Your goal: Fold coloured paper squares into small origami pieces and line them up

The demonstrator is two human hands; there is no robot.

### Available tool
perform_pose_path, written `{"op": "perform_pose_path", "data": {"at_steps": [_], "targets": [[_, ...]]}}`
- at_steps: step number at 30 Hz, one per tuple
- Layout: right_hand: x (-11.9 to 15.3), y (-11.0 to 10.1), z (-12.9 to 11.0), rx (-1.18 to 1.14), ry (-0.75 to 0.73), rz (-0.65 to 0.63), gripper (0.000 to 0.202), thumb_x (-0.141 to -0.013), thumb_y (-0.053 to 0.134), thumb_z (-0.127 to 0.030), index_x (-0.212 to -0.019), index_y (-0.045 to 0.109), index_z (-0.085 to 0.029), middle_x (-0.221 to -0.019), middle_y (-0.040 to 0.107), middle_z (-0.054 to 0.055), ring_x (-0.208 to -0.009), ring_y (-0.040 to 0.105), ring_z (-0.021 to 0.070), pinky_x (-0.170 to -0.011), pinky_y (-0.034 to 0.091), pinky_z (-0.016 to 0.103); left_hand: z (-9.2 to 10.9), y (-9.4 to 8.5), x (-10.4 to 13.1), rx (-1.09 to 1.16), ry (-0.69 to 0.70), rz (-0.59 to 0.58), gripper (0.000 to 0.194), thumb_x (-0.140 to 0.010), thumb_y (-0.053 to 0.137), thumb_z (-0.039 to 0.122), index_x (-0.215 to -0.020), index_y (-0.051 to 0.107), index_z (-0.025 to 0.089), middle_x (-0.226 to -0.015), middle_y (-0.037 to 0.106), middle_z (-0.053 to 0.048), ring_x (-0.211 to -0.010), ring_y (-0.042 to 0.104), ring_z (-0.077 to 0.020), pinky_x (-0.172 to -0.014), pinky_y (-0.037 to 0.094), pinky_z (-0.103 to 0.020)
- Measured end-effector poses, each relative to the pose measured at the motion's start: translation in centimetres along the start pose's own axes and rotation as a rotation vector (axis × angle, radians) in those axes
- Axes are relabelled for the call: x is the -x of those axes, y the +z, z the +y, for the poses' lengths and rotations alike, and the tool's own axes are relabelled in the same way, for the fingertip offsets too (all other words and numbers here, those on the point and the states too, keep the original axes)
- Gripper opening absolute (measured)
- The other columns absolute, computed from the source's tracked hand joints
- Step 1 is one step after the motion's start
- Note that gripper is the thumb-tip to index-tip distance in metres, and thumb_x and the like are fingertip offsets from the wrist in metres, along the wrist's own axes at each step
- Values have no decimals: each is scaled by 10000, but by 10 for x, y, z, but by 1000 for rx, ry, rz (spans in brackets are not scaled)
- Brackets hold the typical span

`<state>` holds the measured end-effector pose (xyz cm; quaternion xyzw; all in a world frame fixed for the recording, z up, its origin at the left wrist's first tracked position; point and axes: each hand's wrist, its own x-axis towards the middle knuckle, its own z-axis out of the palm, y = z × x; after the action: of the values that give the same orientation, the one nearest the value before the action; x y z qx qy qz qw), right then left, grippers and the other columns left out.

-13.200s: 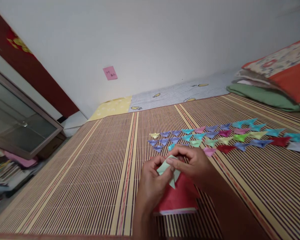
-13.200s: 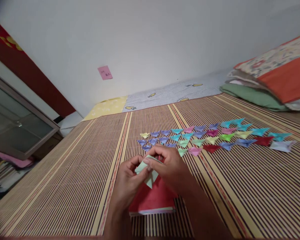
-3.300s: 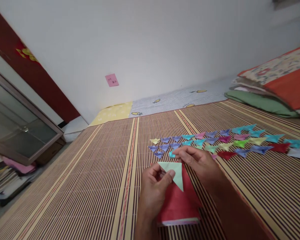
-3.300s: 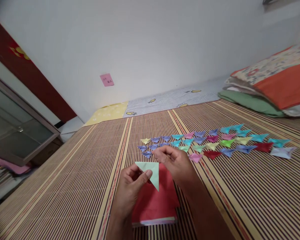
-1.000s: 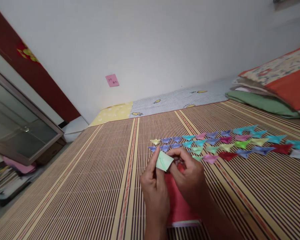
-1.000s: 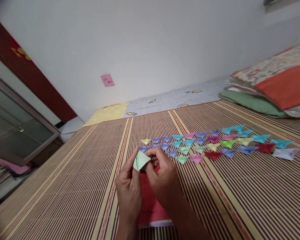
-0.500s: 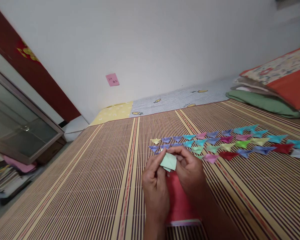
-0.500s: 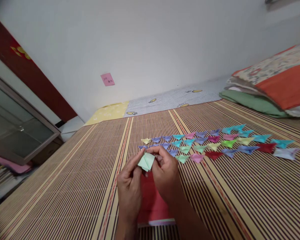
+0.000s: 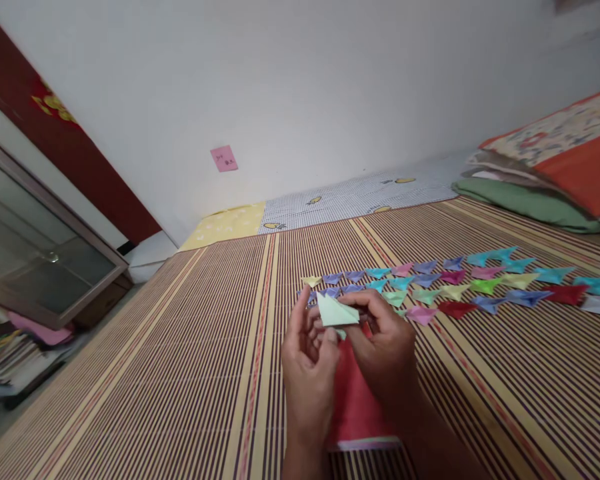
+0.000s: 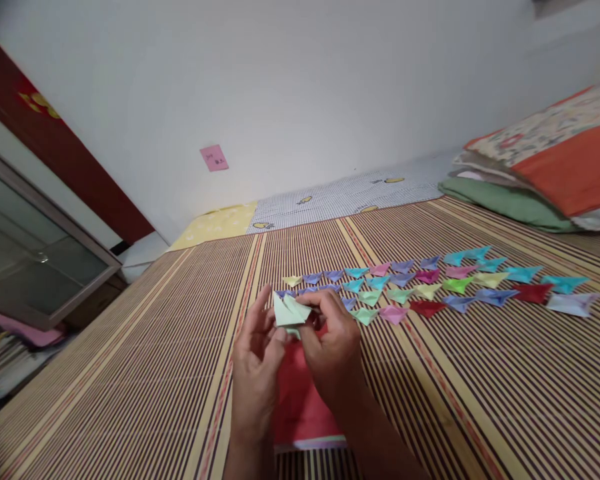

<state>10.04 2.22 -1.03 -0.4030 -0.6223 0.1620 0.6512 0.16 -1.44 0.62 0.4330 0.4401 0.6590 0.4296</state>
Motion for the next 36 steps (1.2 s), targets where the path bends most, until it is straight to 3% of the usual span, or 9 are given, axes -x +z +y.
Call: {"op": "perform_pose_path", "data": {"at_steps": [3,7,12,17,22,27,29,32,36], "targets": [[-1,0,-3,38,-35,4,162,-876,574,-63,-907,648,-204,-821,654,9,-725,616,158,-669,495,273,-2,2,0,-40,8,21,632,-871,679,143,-1478,558,270,-1377,687,-104,-1212,679,-221,-1050,523,-343],[1,3,-7,60,-70,-28,121,-857,617,-84,-876,627,-203,-765,625,-10,-673,579,149,-645,474,269,-5,1,0,-149,67,151,513,-896,636,133,-1389,653,272,-1386,693,-78,-1282,642,-227,-1097,496,-362],[3,4,-8,45,-50,-40,158,-867,608,-80,-955,639,-207,-811,656,5,-739,634,167,-679,501,284,-11,0,5,-340,140,151,501,-853,654,94,-1313,714,282,-1162,799,-62,-1108,728,-252,-1009,558,-410],[2,4,-8,45,-97,16,120,-881,614,-103,-923,648,-210,-820,654,20,-776,643,185,-700,509,307,-13,3,8,-439,186,141,478,-881,611,96,-1290,731,313,-1188,794,-61,-1023,745,-251,-987,561,-439],[2,2,-8,-5,48,-17,116,-829,648,-121,-893,659,-217,-786,691,3,-711,659,181,-651,506,299,-16,6,10,-430,200,183,578,-846,650,83,-1363,675,340,-1239,775,-46,-1034,740,-254,-1022,543,-448],[1,0,-8,9,48,29,148,-773,706,-115,-852,636,-219,-744,667,-20,-661,640,172,-634,500,296,-20,16,13,-318,236,224,565,-852,661,97,-1366,667,332,-1191,786,-42,-1125,720,-254,-1129,459,-461],[0,-2,-7,9,32,49,160,-778,713,-114,-871,639,-222,-774,663,-15,-692,644,177,-644,507,297,-18,18,13,-247,187,191,592,-853,654,94,-1402,635,317,-1202,776,-52,-1156,706,-245,-1118,469,-442],[-3,-6,-3,9,-32,66,164,-808,702,-104,-909,661,-227,-852,665,9,-801,658,199,-692,524,315,-10,15,11,-19,-10,49,582,-866,645,131,-1431,604,261,-1257,745,-97,-1195,684,-251,-1068,505,-422],[-4,-7,-2,55,-108,19,173,-864,669,-87,-955,705,-230,-889,652,31,-856,652,211,-733,533,342,0,14,8,309,-195,-6,378,-908,671,418,-1172,757,161,-1180,743,-153,-1136,689,-281,-981,540,-404]]}}
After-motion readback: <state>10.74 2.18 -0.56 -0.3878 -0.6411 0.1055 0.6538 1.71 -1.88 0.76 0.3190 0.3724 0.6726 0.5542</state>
